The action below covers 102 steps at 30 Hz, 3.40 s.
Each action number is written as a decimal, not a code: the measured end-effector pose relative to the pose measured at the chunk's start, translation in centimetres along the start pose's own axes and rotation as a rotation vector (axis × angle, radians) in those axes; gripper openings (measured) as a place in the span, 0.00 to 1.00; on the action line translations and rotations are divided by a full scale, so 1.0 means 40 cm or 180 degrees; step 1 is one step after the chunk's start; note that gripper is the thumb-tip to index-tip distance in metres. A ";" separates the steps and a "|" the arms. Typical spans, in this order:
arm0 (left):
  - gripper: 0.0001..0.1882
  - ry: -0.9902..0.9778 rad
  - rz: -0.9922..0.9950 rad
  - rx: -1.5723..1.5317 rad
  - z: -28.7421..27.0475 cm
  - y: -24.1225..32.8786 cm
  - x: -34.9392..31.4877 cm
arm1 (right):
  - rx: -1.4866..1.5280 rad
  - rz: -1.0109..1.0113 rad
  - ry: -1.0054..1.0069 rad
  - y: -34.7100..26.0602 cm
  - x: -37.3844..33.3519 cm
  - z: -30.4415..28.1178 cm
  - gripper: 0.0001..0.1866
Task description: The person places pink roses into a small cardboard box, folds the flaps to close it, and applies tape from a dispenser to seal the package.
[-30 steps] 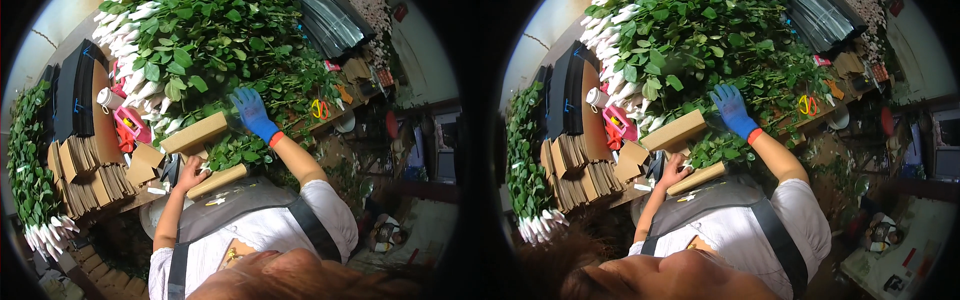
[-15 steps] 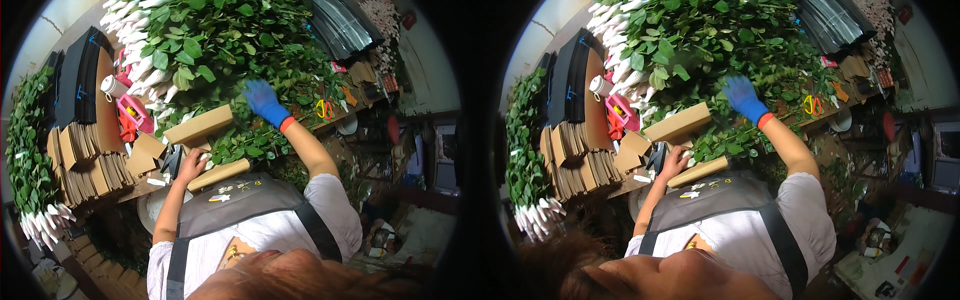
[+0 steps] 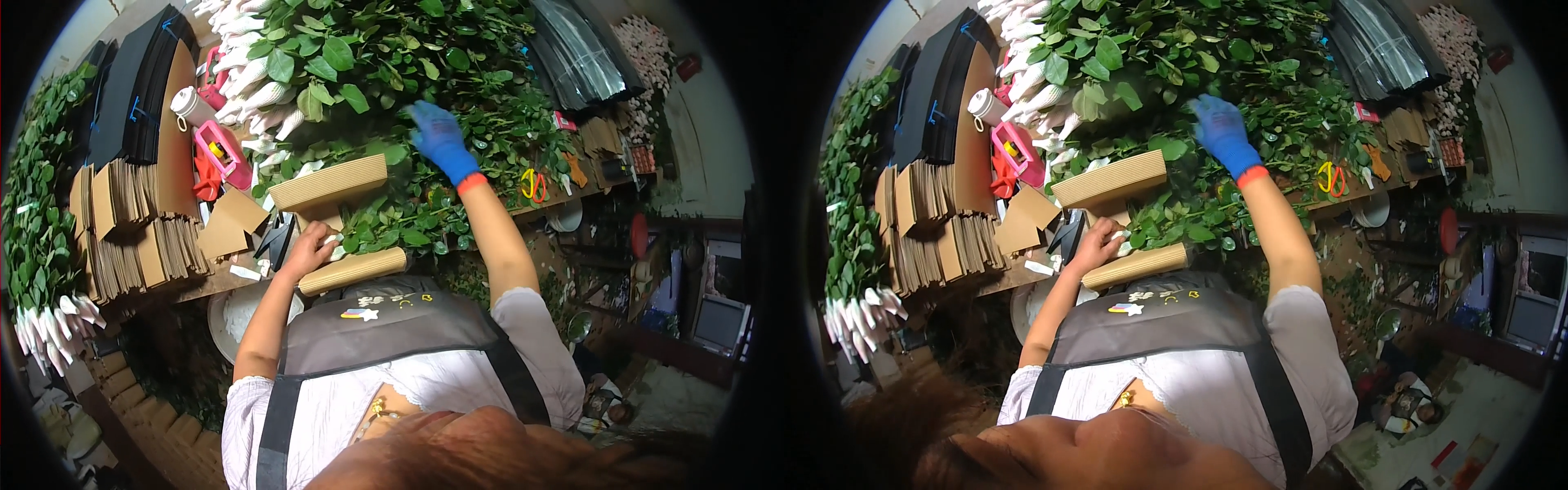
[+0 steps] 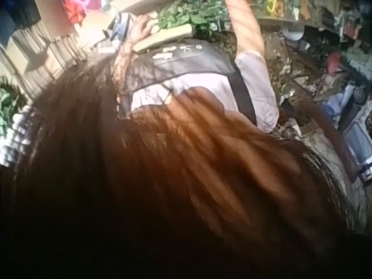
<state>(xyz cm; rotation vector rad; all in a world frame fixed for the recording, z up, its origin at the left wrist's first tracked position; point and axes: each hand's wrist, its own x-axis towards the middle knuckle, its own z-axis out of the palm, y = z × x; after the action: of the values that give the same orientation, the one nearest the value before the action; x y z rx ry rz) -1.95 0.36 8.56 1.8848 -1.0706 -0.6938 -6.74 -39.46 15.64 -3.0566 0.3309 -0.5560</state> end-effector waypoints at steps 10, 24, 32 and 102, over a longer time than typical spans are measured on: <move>0.11 0.0155 0.0352 0.0210 0.004 0.012 0.017 | -0.0519 -0.0360 0.0875 -0.036 0.063 -0.195 0.14; 0.19 0.0367 -0.0332 -0.0637 0.073 -0.147 -0.010 | 0.0578 -0.0577 -0.1499 -0.138 -0.250 -0.276 0.19; 0.41 0.0903 -0.0086 -0.0651 0.055 -0.091 -0.021 | -0.0453 0.0148 -0.2173 -0.115 -0.307 -0.036 0.12; 0.16 0.1840 -0.0751 0.0182 0.065 -0.064 0.037 | 0.0036 -0.0111 -0.2595 -0.400 -0.156 0.152 0.28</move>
<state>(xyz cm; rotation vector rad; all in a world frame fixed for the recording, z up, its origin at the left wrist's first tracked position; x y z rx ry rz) -2.20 -1.21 4.97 2.0981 -0.5092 -0.2114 -7.05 -22.63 8.67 -2.9507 0.2318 0.6803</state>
